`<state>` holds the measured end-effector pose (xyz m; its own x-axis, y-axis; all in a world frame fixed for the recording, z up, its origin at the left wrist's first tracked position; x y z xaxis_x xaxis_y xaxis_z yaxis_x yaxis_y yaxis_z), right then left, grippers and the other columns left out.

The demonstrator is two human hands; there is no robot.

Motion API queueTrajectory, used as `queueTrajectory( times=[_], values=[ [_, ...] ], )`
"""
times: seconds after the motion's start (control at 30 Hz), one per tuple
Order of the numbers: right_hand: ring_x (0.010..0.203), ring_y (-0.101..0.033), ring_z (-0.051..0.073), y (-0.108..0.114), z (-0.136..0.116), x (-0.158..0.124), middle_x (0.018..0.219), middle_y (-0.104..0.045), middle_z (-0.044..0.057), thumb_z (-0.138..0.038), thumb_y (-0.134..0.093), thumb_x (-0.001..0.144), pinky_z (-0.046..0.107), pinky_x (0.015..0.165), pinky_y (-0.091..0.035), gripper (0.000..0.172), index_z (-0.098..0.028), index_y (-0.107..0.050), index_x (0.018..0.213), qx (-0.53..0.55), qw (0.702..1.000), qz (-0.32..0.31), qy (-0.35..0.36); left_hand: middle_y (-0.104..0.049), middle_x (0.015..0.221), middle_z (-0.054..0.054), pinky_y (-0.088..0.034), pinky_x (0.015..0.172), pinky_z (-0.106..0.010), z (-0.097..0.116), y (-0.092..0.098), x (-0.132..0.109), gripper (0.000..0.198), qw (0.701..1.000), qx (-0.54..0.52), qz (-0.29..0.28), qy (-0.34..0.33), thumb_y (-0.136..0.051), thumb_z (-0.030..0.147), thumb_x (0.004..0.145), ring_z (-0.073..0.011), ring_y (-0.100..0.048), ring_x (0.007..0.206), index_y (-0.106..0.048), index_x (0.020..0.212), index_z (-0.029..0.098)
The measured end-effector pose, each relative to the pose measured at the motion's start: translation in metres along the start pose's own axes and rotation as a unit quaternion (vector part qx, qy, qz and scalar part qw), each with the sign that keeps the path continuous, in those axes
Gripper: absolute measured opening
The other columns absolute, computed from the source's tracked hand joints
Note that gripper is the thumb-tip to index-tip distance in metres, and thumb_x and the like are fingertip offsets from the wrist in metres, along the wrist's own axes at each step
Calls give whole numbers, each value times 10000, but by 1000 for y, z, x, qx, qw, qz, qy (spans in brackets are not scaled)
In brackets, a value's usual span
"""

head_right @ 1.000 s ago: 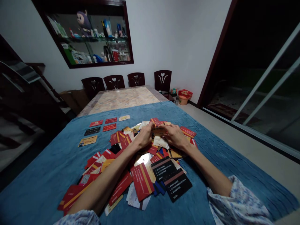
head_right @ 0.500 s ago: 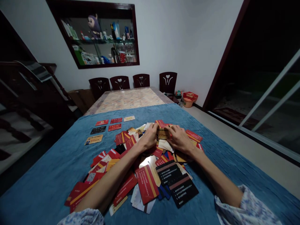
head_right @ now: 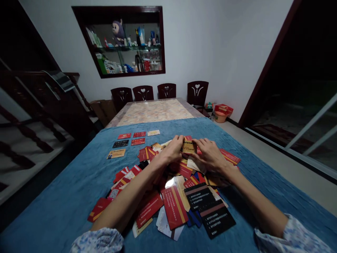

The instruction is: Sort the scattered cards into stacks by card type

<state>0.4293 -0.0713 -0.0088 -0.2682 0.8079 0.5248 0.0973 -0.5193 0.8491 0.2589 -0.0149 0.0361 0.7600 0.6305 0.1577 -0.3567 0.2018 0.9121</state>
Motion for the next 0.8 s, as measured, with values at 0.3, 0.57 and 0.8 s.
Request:
queueTrajectory(
  times=[0.3, 0.57, 0.8],
  values=[
    [956, -569, 279, -3, -10, 36, 1094, -680, 140, -511, -507, 928, 374, 759, -401, 506, -188, -536, 1317, 22, 998, -11, 52, -555, 1156, -174, -485, 907, -378, -22, 24, -13, 465, 998, 53, -14, 10, -753, 209, 731, -305, -590, 1075, -475, 1094, 127],
    [988, -543, 291, -12, -33, 68, 1120, -668, 147, -436, -574, 884, 371, 772, -381, 484, -200, -536, 1305, 33, 996, -25, 84, -565, 1138, -143, -486, 906, -360, -56, 37, -35, 349, 996, 77, 35, 16, -647, 135, 785, -258, -586, 1046, -489, 1096, 146],
    [1005, -529, 289, -26, -72, 101, 1139, -664, 141, -446, -619, 875, 355, 760, -360, 486, -197, -536, 1284, 37, 992, -58, 107, -533, 1178, -145, -487, 931, -397, -90, 55, -65, 378, 993, 94, 64, 19, -655, 203, 785, -274, -568, 1077, -506, 1129, 158]
  ],
)
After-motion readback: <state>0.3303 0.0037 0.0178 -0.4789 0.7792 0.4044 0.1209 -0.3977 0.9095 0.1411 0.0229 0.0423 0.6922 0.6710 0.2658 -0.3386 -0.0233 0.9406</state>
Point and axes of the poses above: each hand's wrist, its own x-axis towards the middle knuckle, its own y-axis out of the back of the hand, z = x × y, the point moved 3 cm from there along x, towards the middle knuckle
